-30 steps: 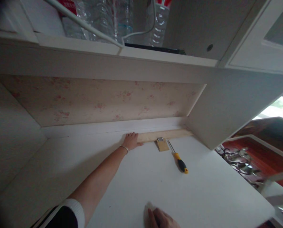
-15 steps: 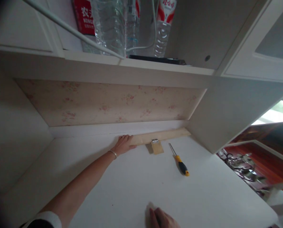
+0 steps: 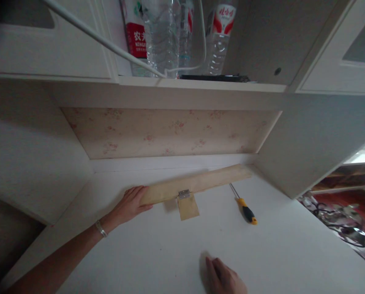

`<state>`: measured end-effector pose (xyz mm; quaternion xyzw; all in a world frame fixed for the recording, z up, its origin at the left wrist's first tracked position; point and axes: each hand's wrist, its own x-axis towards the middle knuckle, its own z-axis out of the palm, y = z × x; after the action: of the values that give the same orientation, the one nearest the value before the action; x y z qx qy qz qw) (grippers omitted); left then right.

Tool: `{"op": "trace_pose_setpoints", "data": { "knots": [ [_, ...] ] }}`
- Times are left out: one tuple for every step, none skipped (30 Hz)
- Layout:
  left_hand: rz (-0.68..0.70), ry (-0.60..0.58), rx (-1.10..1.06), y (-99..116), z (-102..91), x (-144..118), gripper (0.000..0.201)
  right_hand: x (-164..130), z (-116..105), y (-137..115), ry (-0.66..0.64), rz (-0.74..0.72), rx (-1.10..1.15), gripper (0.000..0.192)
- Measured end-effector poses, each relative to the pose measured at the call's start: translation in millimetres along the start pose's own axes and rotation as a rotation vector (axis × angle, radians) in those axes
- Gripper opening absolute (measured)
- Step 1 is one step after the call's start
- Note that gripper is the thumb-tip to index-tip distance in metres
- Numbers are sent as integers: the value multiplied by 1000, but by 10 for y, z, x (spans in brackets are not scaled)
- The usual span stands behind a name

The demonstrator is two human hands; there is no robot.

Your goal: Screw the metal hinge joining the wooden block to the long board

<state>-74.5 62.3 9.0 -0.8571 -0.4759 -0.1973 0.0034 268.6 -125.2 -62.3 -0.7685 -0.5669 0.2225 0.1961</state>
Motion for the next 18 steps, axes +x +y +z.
{"op": "trace_pose_setpoints", "data": {
  "knots": [
    [-5,-4,-2,-34,-7,-141,62,-1,-7,11,6,6,53,48],
    [-9,-7,2,-72,-7,-279,62,-2,-18,23,10,16,111,49],
    [-9,-6,10,-111,-2,-413,62,-3,-35,36,12,33,173,49],
    [-11,0,22,-152,5,-541,63,-2,-55,49,20,55,236,49],
    [-12,5,32,-192,12,-662,63,0,-79,62,32,86,300,49],
    [-5,2,41,-232,17,-773,64,6,-106,74,48,123,365,49],
    [0,-1,50,-271,21,-874,64,17,-136,85,65,160,434,48],
    [3,-1,58,-307,23,-964,64,33,-170,97,89,199,507,47],
    [3,2,65,-340,24,-1044,64,56,-209,110,128,232,582,46],
    [2,6,72,-371,24,-1113,64,88,-254,126,172,258,655,45],
    [1,9,78,-398,24,-1172,64,128,-306,146,217,269,714,44],
    [0,8,85,-422,24,-1221,64,180,-365,171,263,261,757,43],
    [1,4,92,-442,26,-1260,64,242,-430,202,300,254,778,42],
    [1,0,98,-460,28,-1290,64,318,-499,240,336,250,765,43],
    [2,-7,103,-475,30,-1312,64,405,-569,284,367,242,738,45],
    [4,-17,105,-486,32,-1325,64,504,-638,334,393,246,689,50],
    [7,-28,104,-494,34,-1330,64,612,-702,389,408,272,612,55],
    [10,-40,98,-498,33,-1327,63,728,-760,448,400,303,514,61]
  ]
}}
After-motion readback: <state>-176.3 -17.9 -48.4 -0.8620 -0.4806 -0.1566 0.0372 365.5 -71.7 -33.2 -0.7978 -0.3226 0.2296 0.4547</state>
